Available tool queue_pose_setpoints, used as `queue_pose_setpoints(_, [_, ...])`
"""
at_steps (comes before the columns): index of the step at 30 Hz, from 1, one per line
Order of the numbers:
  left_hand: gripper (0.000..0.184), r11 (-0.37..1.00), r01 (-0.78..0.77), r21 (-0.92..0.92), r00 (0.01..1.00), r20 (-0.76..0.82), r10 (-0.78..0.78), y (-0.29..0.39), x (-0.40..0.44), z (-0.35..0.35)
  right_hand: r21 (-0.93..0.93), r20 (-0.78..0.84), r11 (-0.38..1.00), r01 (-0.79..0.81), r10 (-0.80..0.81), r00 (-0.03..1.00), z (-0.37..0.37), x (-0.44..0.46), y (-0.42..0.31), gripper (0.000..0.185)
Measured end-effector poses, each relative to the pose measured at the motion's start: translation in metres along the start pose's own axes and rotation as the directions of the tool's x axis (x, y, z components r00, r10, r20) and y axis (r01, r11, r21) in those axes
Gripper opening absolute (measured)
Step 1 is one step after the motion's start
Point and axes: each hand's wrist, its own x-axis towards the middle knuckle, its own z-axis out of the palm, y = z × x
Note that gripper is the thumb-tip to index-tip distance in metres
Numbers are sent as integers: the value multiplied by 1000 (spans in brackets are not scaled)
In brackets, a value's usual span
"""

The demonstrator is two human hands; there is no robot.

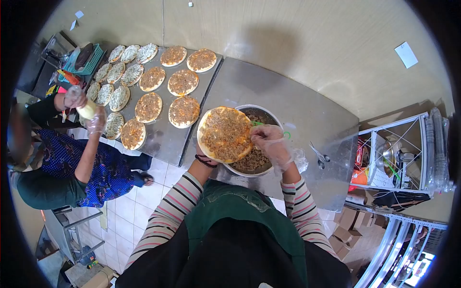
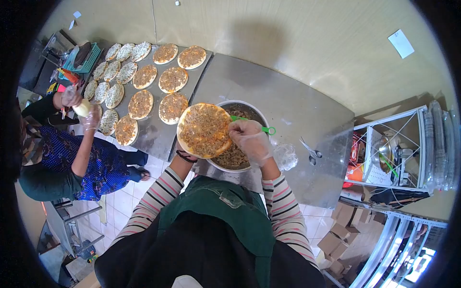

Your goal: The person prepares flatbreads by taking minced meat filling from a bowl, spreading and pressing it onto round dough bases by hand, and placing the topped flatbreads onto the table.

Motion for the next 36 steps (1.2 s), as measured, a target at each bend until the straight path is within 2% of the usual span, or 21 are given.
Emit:
queue_pose_setpoints(1, [48, 1000, 2, 3, 1000, -9, -2, -1, -1, 2, 1, -2, 1000, 1, -1, 1000, 1, 0, 0, 11])
queue_pose_setpoints(2, [48, 1000, -1, 4, 1000, -8, 1, -2, -1, 3, 20, -6, 996, -89, 89, 996, 2, 0, -1, 11])
queue_pose_setpoints(3, [49, 998, 16, -57, 999, 34, -14, -2, -1, 2, 40, -5, 984, -176, 177, 984, 2, 1, -1, 11])
queue_pose_setpoints(4, [51, 993, 35, -117, 997, 75, -27, -2, -2, 1, 41, 0, 984, -174, 174, 985, 3, 2, -1, 11])
queue_pose_setpoints(6, [51, 993, 37, -116, 995, 101, -25, -2, -3, -2, -102, -34, 992, 72, -76, 997, 2, 4, 0, 12])
queue_pose_setpoints(7, [51, 992, 44, -115, 991, 134, -28, -2, -2, -2, -102, -34, 992, 74, -77, 996, 0, 6, 2, 12])
queue_pose_setpoints(8, [51, 992, 41, -116, 990, 136, -24, -3, -1, -3, 104, -53, 993, -59, 64, 997, -3, 9, 5, 11])
queue_pose_setpoints(9, [51, 993, 38, -111, 991, 130, -24, -3, -2, 0, 309, -40, 933, -187, 209, 977, -4, 11, 8, 12])
queue_pose_setpoints(10, [51, 994, 38, -103, 992, 124, -25, -3, -3, 2, 309, -38, 933, -186, 208, 977, -3, 13, 11, 12])
queue_pose_setpoints(13, [47, 998, 24, -52, 999, 38, -22, -4, -6, 9, 182, -42, 950, -252, 263, 964, -2, 18, 9, 11])
queue_pose_setpoints(15, [47, 993, 54, -102, 995, 90, -45, -5, -5, 9, -139, -76, 990, -2, -8, 997, 2, 20, 2, 11])
queue_pose_setpoints(18, [48, 985, 99, -144, 987, 140, -78, -7, -5, 7, -196, -32, 980, 30, -37, 999, 3, 29, -2, 10])
queue_pose_setpoints(22, [49, 987, 114, -117, 981, 167, -94, -6, -6, 11, -179, -27, 983, 38, -43, 999, 0, 33, -17, 9])
queue_pose_setpoints(25, [49, 987, 116, -116, 977, 193, -92, -7, -4, 11, -166, 20, 981, 105, -103, 994, 5, 35, -17, 9])
queue_pose_setpoints(27, [49, 986, 120, -119, 976, 196, -95, -6, -5, 11, -414, -12, 890, 191, -216, 976, 17, 37, -10, 10])
queue_pose_setpoints(28, [49, 985, 123, -121, 974, 203, -97, -7, -4, 11, -416, -13, 889, 191, -216, 976, 15, 38, -12, 10])
queue_pose_setpoints(30, [49, 983, 134, -124, 973, 207, -107, -6, -3, 14, -236, -10, 968, 82, -87, 996, 12, 41, -17, 10])
queue_pose_setpoints(31, [49, 981, 147, -129, 971, 207, -118, -6, -4, 16, -234, -9, 969, 81, -85, 996, 15, 44, -15, 10])
queue_pose_setpoints(33, [48, 983, 144, -116, 978, 170, -123, -6, -5, 14, -378, 67, 920, 104, -84, 994, 21, 51, -17, 11])
queue_pose_setpoints(34, [48, 985, 141, -101, 982, 140, -126, -6, -3, 14, -380, 63, 920, 100, -82, 995, 18, 53, -23, 11])
queue_pose_setpoints(36, [48, 983, 148, -112, 982, 137, -132, -6, -1, 14, -253, 59, 967, 32, -18, 998, 9, 57, -35, 12])
